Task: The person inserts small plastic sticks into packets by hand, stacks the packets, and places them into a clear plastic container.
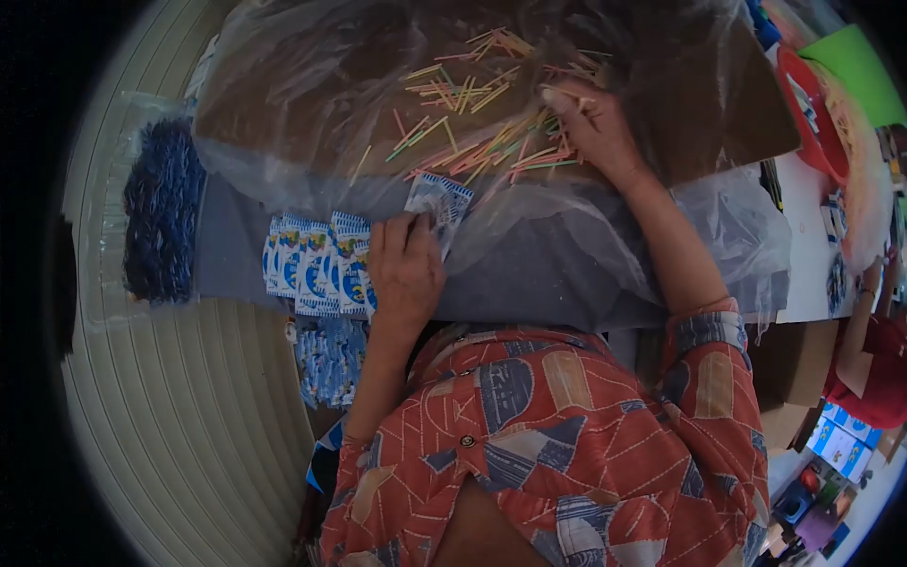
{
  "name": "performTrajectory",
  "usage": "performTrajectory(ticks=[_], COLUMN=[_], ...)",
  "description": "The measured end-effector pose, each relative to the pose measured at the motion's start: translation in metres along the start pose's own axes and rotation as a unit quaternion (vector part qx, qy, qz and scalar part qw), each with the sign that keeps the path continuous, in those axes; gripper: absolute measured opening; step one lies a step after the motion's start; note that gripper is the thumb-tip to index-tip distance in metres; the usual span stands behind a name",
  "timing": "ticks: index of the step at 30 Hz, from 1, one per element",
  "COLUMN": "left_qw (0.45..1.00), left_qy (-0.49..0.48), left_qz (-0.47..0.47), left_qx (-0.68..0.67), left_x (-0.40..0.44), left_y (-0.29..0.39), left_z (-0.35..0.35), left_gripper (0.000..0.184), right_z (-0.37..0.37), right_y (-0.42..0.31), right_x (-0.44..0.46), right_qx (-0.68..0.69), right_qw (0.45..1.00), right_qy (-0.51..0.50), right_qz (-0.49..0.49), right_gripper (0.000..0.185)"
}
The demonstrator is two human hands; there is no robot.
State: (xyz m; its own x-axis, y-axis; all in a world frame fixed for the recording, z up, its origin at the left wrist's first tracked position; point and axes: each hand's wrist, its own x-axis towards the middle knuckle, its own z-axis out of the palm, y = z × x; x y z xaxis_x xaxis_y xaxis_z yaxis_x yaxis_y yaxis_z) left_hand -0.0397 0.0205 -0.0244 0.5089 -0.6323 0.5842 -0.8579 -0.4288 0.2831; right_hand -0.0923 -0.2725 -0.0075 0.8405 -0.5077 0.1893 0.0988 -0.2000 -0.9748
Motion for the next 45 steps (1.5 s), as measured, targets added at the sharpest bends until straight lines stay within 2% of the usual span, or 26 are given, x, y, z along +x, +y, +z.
performTrajectory(ticks=[2,4,6,8,9,11,12,14,15,17,18,20,21,23,26,28,30,31,33,35,37,39,40,42,45], left_qw=[1.000,0.999,0.999,1.000,0.999,0.997,0.997,0.997,0.997,0.997,0.996,0.995,0.996,0.996,0.997,0.996,0.995,0.993,0.990,0.986,0.970,0.953,0.932,0.929,0.917], left_qy=[-0.001,0.032,0.024,0.018,-0.014,-0.042,-0.054,-0.066,-0.071,-0.080,-0.074,-0.066,-0.038,-0.009,-0.031,-0.061,-0.076,-0.089,-0.090,-0.090,-0.026,-0.020,-0.014,-0.016,-0.025], left_qz=[0.007,0.015,0.022,0.025,0.032,0.040,0.021,0.002,-0.005,-0.010,-0.011,-0.009,-0.002,0.001,0.010,-0.023,-0.025,-0.030,-0.040,-0.047,-0.061,-0.090,-0.120,-0.121,-0.140], left_qx=[-0.018,-0.016,-0.014,-0.003,0.027,0.056,0.044,0.029,0.005,-0.021,-0.044,-0.070,-0.081,-0.088,-0.065,-0.062,-0.066,-0.066,-0.097,-0.131,-0.233,-0.289,-0.342,-0.350,-0.373], left_x=[0.002,0.003,0.003,0.000,-0.001,0.000,0.004,0.010,0.011,0.010,0.011,0.015,0.017,0.018,0.016,0.014,0.018,0.021,0.024,0.031,0.039,0.049,0.055,0.067,0.079], left_y=[-0.001,-0.002,-0.003,-0.003,-0.002,0.003,0.007,0.009,0.007,0.002,0.000,-0.001,0.000,0.001,0.003,0.004,0.003,0.003,-0.002,-0.005,-0.005,-0.003,-0.003,0.000,0.003], left_z=[0.001,0.001,0.002,0.002,0.003,0.000,-0.005,-0.008,-0.009,-0.011,-0.010,-0.008,-0.008,-0.007,-0.003,0.001,-0.003,-0.005,-0.009,-0.013,-0.017,-0.017,-0.016,-0.012,0.002], left_gripper=[0.020,0.019,0.020,0.021,0.022,0.022,0.023,0.024,0.024,0.025,0.025,0.026,0.026,0.026,0.023,0.020,0.018,0.017,0.018,0.018,0.018,0.018,0.018,0.018,0.018], right_z=[-0.003,0.009,0.014,0.016,0.016,0.010,0.009,0.008,0.007,0.004,0.006,0.013,0.011,0.013,0.013,0.008,0.004,0.004,0.005,0.012,0.012,0.010,0.010,0.015,0.026], right_y=[0.005,0.003,0.009,0.022,0.020,0.012,0.007,-0.005,-0.006,-0.007,-0.002,0.014,0.014,0.015,0.020,0.028,0.030,0.026,0.008,-0.019,-0.031,-0.036,-0.039,-0.049,-0.068], right_x=[0.002,0.001,0.003,0.014,0.016,0.020,0.022,0.022,0.023,0.021,0.019,0.017,0.012,0.011,0.012,0.018,0.026,0.027,0.031,0.029,0.029,0.031,0.032,0.031,0.026], right_qx=[-0.141,-0.111,-0.072,-0.015,-0.015,0.150,0.147,0.142,0.140,0.041,0.039,-0.113,-0.154,-0.151,-0.165,-0.184,-0.051,-0.052,0.065,0.095,0.122,0.233,0.234,0.333,0.370], right_qw=[0.976,0.982,0.985,0.994,0.993,0.986,0.986,0.976,0.976,0.985,0.985,0.978,0.976,0.973,0.966,0.962,0.995,0.995,0.997,0.993,0.987,0.967,0.967,0.939,0.924], right_qy=[-0.090,-0.104,-0.130,-0.048,-0.049,0.029,0.030,0.127,0.128,0.085,0.088,0.002,-0.042,-0.048,-0.060,-0.067,-0.058,-0.061,0.030,0.062,0.100,0.080,0.079,0.058,0.041], right_qz=[-0.137,-0.110,-0.085,-0.102,-0.104,-0.072,-0.074,-0.108,-0.108,-0.142,-0.142,-0.174,-0.146,-0.168,-0.189,-0.189,-0.067,-0.067,-0.032,-0.033,-0.032,-0.057,-0.058,-0.064,-0.092], right_gripper=[0.023,0.023,0.024,0.025,0.025,0.022,0.022,0.020,0.020,0.023,0.023,0.034,0.043,0.044,0.040,0.036,0.027,0.027,0.035,0.036,0.036,0.034,0.034,0.032,0.027])
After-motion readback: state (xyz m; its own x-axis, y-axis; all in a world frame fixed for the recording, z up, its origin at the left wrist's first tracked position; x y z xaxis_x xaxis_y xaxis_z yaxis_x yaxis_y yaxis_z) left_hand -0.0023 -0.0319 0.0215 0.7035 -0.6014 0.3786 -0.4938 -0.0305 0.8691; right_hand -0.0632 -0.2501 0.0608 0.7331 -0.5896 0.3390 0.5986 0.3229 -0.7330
